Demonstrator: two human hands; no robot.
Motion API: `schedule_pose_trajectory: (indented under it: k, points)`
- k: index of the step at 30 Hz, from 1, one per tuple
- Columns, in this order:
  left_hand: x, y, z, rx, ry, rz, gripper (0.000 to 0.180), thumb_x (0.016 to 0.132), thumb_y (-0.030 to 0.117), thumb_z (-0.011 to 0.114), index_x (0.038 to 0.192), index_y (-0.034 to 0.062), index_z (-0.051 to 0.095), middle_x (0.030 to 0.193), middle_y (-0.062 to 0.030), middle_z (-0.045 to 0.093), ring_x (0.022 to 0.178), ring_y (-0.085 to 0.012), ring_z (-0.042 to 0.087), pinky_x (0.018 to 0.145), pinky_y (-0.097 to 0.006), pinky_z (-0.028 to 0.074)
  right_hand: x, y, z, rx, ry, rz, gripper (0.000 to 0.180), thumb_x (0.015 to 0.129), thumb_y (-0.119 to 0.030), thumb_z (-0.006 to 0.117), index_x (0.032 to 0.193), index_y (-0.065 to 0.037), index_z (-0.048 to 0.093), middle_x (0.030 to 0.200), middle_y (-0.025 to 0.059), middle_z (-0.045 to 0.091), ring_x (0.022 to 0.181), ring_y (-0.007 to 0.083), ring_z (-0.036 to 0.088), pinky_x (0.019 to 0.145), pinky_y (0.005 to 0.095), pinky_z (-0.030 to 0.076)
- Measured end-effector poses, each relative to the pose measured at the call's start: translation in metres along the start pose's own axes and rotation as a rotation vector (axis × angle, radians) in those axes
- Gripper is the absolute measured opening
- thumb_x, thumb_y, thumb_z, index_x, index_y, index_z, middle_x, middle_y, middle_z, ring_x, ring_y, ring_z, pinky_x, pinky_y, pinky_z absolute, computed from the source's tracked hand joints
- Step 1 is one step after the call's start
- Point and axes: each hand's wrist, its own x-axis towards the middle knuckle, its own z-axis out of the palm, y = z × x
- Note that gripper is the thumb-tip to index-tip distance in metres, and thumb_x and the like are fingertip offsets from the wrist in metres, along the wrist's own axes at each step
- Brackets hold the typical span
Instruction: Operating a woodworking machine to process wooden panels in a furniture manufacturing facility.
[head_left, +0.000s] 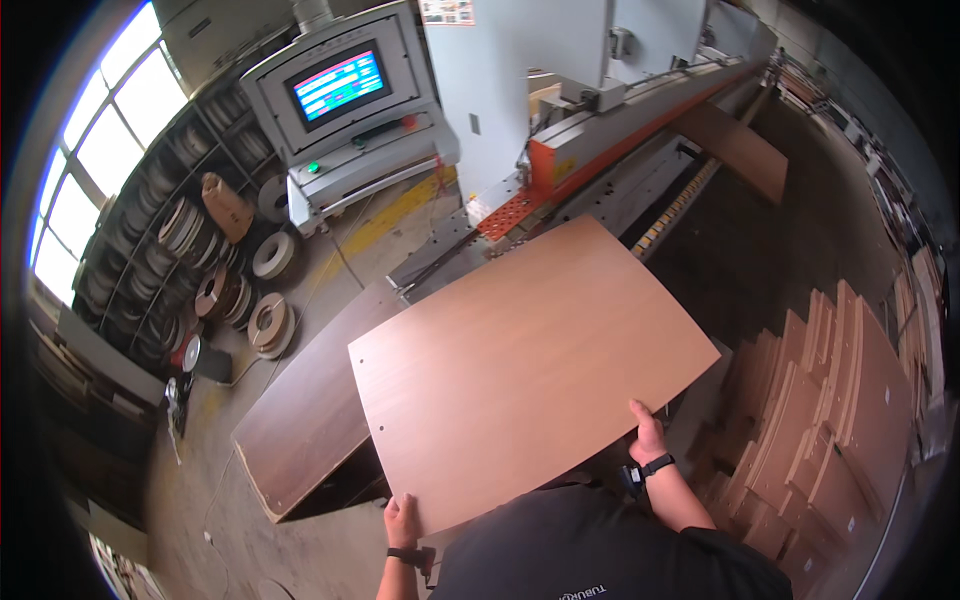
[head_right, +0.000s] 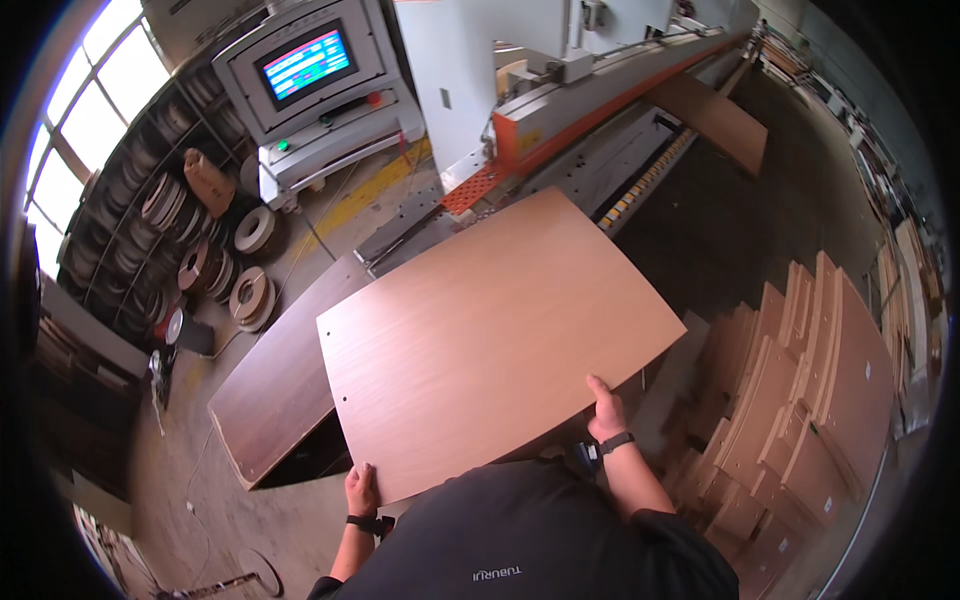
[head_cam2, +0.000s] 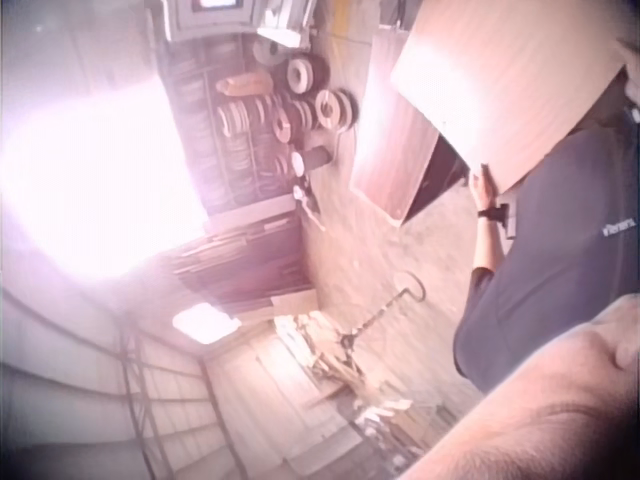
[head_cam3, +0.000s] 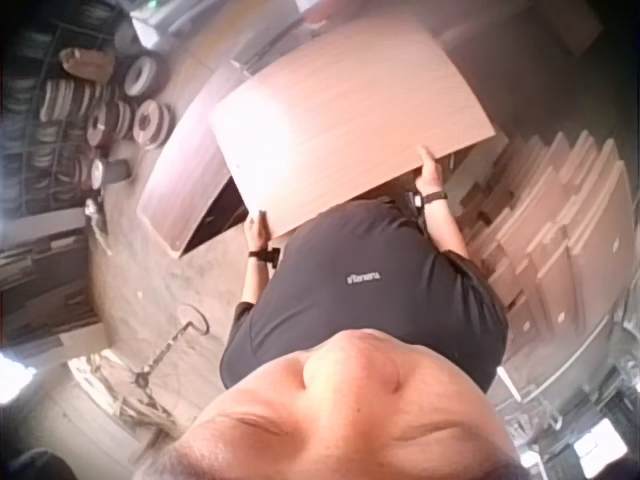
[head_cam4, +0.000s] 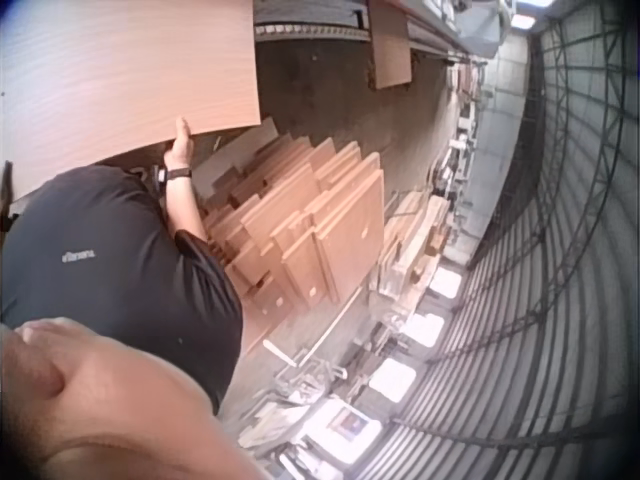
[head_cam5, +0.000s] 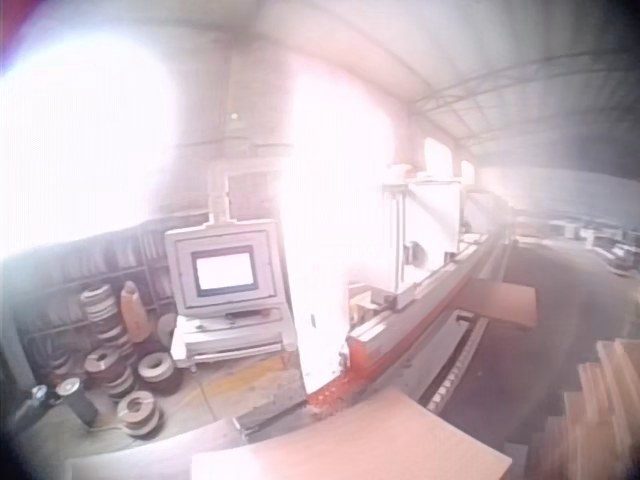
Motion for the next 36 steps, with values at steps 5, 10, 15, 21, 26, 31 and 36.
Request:
schedule_pose_trajectory:
  k: [5, 10, 15, 21, 26, 31, 36]
  points:
    - [0.004, -0.036, -0.019, 0.083, 0.173, 0.007, 0.031, 0.105, 0.03, 0.059, 0.113, 0.0005, 0.063, 0.103, -0.0024, 0.068, 0.089, -0.0106, 0.06, 0.08, -0.029, 0.05, 0.038, 0.041, 0.019, -0.088, -0.11, 0.162, 0.039, 0.097, -0.024, 0.069, 0.128, 0.0, 0.062, 0.122, 0.0099, 0.068, 0.114, 0.0223, 0.063, 0.098, 0.037, 0.051]
    - [0.019, -0.067, -0.039, 0.396, 0.322, 0.01, 0.039, 0.104, 0.037, 0.056, 0.11, -0.0018, 0.062, 0.095, -0.0072, 0.068, 0.084, -0.0158, 0.061, 0.078, -0.033, 0.05, 0.021, 0.054, 0.044, -0.451, -0.371, 0.37, 0.066, 0.102, -0.034, 0.061, 0.154, -0.006, 0.033, 0.146, 0.0147, 0.052, 0.126, 0.0272, 0.056, 0.093, 0.0367, 0.053]
    - [0.016, -0.037, 0.008, 0.302, 0.311, -0.09, 0.04, 0.107, 0.04, 0.05, 0.106, 0.0009, 0.058, 0.092, -0.0012, 0.06, 0.085, -0.0138, 0.054, 0.08, -0.032, 0.046, 0.016, 0.044, 0.044, -0.56, -0.448, 0.301, 0.092, 0.101, -0.037, 0.064, 0.162, -0.001, 0.006, 0.167, 0.0179, 0.023, 0.144, 0.027, 0.04, 0.097, 0.0345, 0.049]
    - [0.02, -0.044, 0.031, 0.2, 0.271, -0.139, 0.036, 0.106, 0.039, 0.054, 0.103, 0.0044, 0.06, 0.093, -0.0017, 0.061, 0.084, -0.0129, 0.054, 0.078, -0.031, 0.045, 0.036, 0.032, 0.038, -0.486, -0.383, 0.289, 0.088, 0.102, -0.037, 0.063, 0.162, 0.0, 0.01, 0.167, 0.0141, 0.023, 0.144, 0.0217, 0.04, 0.093, 0.0306, 0.05]
    - [0.037, -0.045, 0.072, 0.107, 0.174, -0.186, 0.034, 0.104, 0.038, 0.056, 0.105, 0.0042, 0.058, 0.087, -0.0001, 0.059, 0.076, -0.0108, 0.055, 0.066, -0.029, 0.046, 0.062, 0.01, 0.035, -0.453, -0.276, 0.178, 0.08, 0.101, -0.036, 0.064, 0.162, -0.007, 0.02, 0.164, 0.0053, 0.033, 0.132, 0.0127, 0.047, 0.088, 0.028, 0.049]
    - [0.057, -0.037, 0.125, 0.209, 0.057, -0.145, 0.034, 0.105, 0.035, 0.053, 0.11, 0.0021, 0.058, 0.088, -0.0029, 0.062, 0.075, -0.0126, 0.057, 0.066, -0.031, 0.049, 0.11, -0.008, 0.013, -0.431, -0.197, 0.151, 0.079, 0.099, -0.042, 0.066, 0.161, -0.012, 0.028, 0.145, -0.0018, 0.053, 0.118, 0.0089, 0.052, 0.084, 0.0283, 0.048]
    - [0.077, -0.038, 0.159, 0.045, -0.086, -0.254, 0.033, 0.107, 0.035, 0.051, 0.101, 0.0036, 0.058, 0.094, -0.0068, 0.062, 0.085, -0.0207, 0.063, 0.075, -0.039, 0.054, 0.128, -0.026, 0.019, -0.564, -0.016, 0.04, 0.057, 0.101, -0.041, 0.06, 0.149, -0.012, 0.049, 0.131, -0.0034, 0.061, 0.106, 0.0091, 0.058, 0.081, 0.0274, 0.05]
